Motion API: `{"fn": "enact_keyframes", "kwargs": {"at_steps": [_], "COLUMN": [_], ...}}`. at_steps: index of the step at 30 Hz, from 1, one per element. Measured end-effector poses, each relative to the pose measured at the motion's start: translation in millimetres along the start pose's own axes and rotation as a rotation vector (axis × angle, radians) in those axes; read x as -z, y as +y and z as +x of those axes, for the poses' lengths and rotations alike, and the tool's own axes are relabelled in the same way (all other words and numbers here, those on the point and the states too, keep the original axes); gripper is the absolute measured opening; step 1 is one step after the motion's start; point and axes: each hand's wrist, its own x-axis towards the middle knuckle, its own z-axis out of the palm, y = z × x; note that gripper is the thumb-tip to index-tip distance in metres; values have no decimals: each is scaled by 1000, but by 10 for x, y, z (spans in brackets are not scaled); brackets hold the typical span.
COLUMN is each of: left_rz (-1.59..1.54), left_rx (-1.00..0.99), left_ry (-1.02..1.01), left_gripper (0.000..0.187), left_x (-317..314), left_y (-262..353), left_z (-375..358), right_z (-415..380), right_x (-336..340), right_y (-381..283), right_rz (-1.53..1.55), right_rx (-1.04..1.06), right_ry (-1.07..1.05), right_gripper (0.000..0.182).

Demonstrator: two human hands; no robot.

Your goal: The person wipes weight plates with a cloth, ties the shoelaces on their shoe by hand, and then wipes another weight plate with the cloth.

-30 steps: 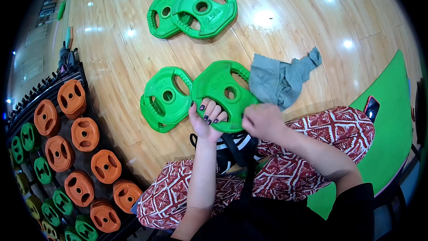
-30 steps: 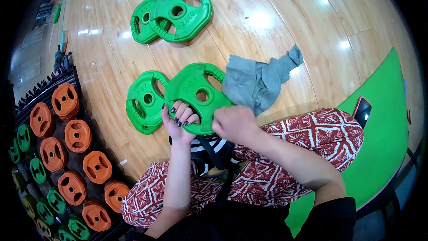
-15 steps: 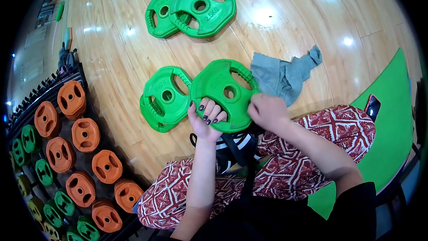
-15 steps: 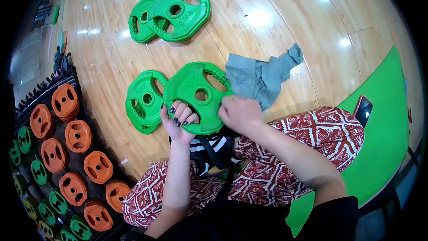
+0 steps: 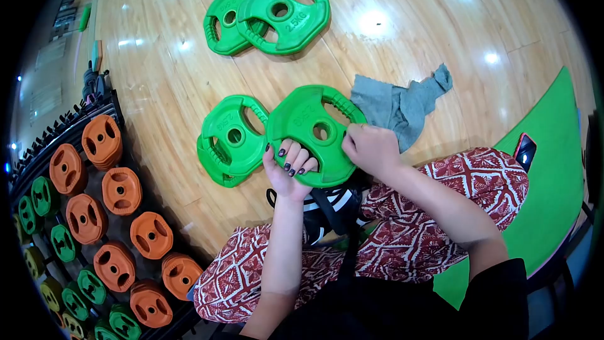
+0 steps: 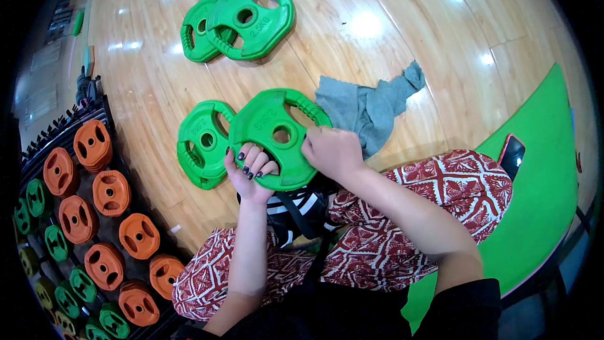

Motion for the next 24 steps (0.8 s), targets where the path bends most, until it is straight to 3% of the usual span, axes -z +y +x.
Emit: {"fn": "enact_keyframes", "kwargs": {"at_steps": [3,7,13,17,19,21,24], "left_rz": [9,41,-8,24,11,-4,5], "left_rx": [-11,-5,-6,-18,-11,-9,-11], "left_ry": [50,53,35,40,38,36,20], "left_gripper": [28,28,28,27,27,27,27], "left_x": [-15,-9,-14,-13,-13,-6,-15], "left_y": [-4,9,-12,-8,-1,-4,-2], "left_z": [-9,-3,-5,-6,-6,-5,-6], "right_z": [-82,-241,-74,-235,-232,-149,-134], "right_x": [35,79,56,117,110,77,69], "right_y": [-143,-489,-262,-488,-430,-297,-336], "right_rz": [74,230,82,147,156,-29,52], "right_rx": [36,316,213,397,367,244,195], "right_ry": [-132,-31,-84,-116,-135,-181,-156], "right_gripper": [17,16,13,11,15,12,8]}}
